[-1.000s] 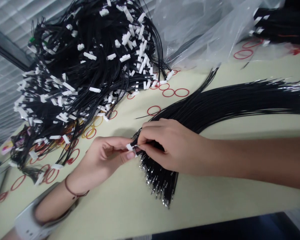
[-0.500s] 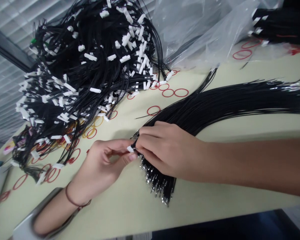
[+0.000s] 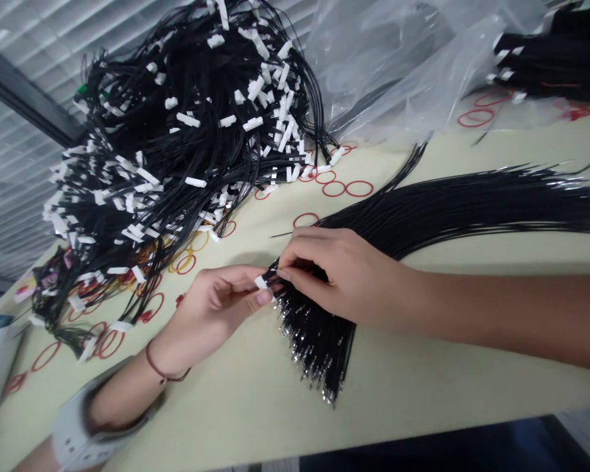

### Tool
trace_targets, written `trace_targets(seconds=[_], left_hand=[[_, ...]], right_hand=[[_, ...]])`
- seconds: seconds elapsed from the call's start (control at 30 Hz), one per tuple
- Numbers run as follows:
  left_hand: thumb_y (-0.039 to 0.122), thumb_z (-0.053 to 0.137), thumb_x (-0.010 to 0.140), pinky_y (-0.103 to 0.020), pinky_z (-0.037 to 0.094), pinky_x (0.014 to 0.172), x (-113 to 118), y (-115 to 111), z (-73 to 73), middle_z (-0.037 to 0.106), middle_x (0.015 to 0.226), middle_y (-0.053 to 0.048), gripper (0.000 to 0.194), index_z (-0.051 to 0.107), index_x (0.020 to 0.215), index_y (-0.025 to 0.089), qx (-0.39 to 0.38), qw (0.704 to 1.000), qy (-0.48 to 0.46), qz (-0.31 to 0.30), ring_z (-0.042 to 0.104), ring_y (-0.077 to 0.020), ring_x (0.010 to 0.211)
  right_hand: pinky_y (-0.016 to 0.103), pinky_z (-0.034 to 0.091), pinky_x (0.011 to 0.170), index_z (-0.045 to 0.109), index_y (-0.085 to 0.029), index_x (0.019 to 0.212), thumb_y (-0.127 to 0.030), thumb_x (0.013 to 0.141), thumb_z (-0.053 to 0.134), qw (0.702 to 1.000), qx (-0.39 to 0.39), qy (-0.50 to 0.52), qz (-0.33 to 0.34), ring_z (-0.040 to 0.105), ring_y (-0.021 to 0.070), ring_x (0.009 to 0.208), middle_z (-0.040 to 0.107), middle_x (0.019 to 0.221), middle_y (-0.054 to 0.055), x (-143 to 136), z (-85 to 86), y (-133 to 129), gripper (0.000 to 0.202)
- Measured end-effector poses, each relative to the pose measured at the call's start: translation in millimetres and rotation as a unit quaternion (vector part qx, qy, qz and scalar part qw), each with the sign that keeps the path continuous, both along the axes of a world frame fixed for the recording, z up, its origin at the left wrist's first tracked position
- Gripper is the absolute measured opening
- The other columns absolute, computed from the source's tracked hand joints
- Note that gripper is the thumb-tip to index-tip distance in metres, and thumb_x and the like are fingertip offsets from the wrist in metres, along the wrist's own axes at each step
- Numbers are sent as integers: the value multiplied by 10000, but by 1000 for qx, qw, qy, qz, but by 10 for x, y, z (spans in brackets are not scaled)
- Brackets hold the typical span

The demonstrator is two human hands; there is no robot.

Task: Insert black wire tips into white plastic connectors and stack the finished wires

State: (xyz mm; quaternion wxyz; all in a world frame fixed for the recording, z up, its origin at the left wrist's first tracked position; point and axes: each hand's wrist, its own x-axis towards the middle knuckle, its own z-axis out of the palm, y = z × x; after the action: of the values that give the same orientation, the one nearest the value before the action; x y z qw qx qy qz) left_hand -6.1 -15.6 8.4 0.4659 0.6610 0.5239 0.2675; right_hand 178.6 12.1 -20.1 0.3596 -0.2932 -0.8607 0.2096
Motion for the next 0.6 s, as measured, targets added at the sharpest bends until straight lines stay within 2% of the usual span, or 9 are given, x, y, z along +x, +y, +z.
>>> trace_targets(seconds=[0.1, 0.27, 0.4, 0.6], left_hand=[[110, 616, 718, -166, 442, 474, -1, 0, -5, 689, 671, -4, 148, 684, 833, 173, -1, 1000, -10, 6, 566, -94, 547], [130, 614, 732, -170, 415, 443, -36, -6, -25, 637, 604, 16, 116, 681, 810, 184, 2, 1000, 4, -4, 526, -90, 511], [130, 623, 730, -164, 402, 416, -62, -14, -25, 635, 597, 16, 166, 694, 865, 194, 4, 1000, 4, -9, 521, -89, 496], [90, 619, 737, -133, 469, 534, -43, -7, 24, 719, 749, 4, 212, 714, 866, 230, -39, 999, -17, -14, 610, -85, 621]], right_hand=[[226, 364, 659, 566, -105, 778, -170, 855, 413, 999, 15, -42, 11, 475, 92, 700, 531, 772, 27, 11, 23, 2, 183], [257, 373, 707, 561, -106, 832, -92, 834, 420, 994, 45, -99, 26, 478, 119, 758, 521, 821, 46, 23, 26, 3, 141], [250, 375, 675, 533, -106, 781, -87, 830, 411, 995, 47, -79, 25, 458, 115, 720, 507, 784, 42, 0, -7, -12, 133], [236, 367, 646, 499, -114, 742, -60, 812, 413, 996, 90, -19, 11, 425, 112, 690, 486, 727, 29, -19, -34, -29, 123]])
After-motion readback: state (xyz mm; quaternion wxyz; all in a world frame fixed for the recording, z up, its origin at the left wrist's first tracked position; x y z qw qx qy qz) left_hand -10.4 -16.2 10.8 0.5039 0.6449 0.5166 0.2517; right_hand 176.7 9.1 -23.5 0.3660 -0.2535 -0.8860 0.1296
